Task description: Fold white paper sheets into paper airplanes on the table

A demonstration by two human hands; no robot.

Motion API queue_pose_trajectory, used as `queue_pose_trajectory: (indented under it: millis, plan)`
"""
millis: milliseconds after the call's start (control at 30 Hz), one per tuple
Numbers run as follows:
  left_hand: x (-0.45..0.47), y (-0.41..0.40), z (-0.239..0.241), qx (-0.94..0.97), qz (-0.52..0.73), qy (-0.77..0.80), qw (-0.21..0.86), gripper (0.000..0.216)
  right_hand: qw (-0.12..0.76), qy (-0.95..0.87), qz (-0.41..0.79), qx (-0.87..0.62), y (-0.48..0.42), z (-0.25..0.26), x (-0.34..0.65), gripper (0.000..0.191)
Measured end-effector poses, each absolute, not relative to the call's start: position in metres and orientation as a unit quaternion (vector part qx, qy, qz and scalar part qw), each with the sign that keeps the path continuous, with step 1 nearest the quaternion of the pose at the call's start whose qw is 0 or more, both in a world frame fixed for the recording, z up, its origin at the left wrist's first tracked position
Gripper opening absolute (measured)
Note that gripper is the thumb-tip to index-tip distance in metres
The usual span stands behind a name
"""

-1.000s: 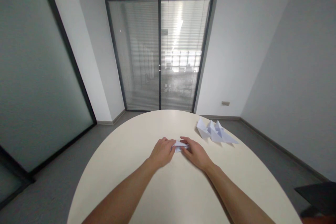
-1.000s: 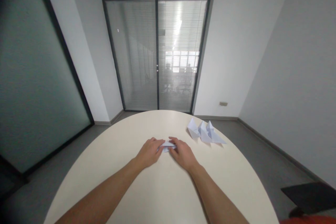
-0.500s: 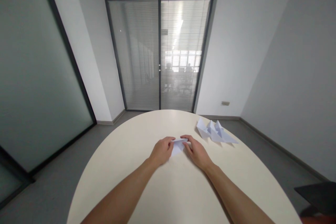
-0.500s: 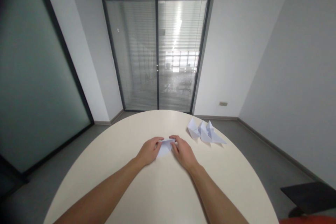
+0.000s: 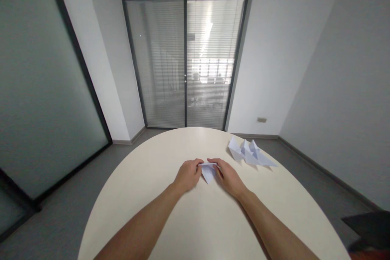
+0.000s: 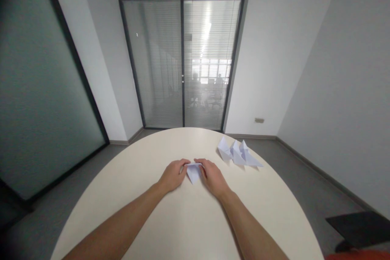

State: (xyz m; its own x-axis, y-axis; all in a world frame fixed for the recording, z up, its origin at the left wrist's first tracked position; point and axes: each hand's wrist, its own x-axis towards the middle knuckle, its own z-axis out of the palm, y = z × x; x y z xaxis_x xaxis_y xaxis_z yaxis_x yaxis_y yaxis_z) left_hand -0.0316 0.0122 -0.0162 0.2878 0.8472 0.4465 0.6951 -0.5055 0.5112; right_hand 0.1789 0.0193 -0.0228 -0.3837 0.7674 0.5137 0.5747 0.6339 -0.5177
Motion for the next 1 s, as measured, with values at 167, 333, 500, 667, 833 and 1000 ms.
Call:
queue_pose_trajectory:
  millis: [167, 333, 500, 667, 833, 1000]
  plan:
    - [-0.032, 0.012, -0.016, 0.797, 0.345, 0.484, 0.104, 0.030, 0.358, -0.832, 0.118, -0.408, 0.019, -0.023, 0.179, 0.030]
    - [-0.034, 0.015, -0.021, 0.796, 0.346, 0.487, 0.099, 0.033, 0.339, -0.844, 0.134, -0.395, 0.014, -0.017, 0.177, 0.031]
    - [-0.034, 0.018, -0.025, 0.796, 0.343, 0.490, 0.094, 0.034, 0.316, -0.854, 0.140, -0.388, 0.008, -0.012, 0.175, 0.036]
    - [-0.033, 0.019, -0.026, 0.800, 0.336, 0.488, 0.091, 0.026, 0.303, -0.867, 0.138, -0.372, 0.004, -0.009, 0.173, 0.035]
    - [-0.035, 0.019, -0.029, 0.810, 0.335, 0.476, 0.074, 0.020, 0.292, -0.879, 0.136, -0.351, 0.004, -0.007, 0.172, 0.026]
    - [-0.035, 0.019, -0.030, 0.821, 0.327, 0.461, 0.073, 0.019, 0.301, -0.877, 0.125, -0.354, 0.006, -0.010, 0.173, 0.030]
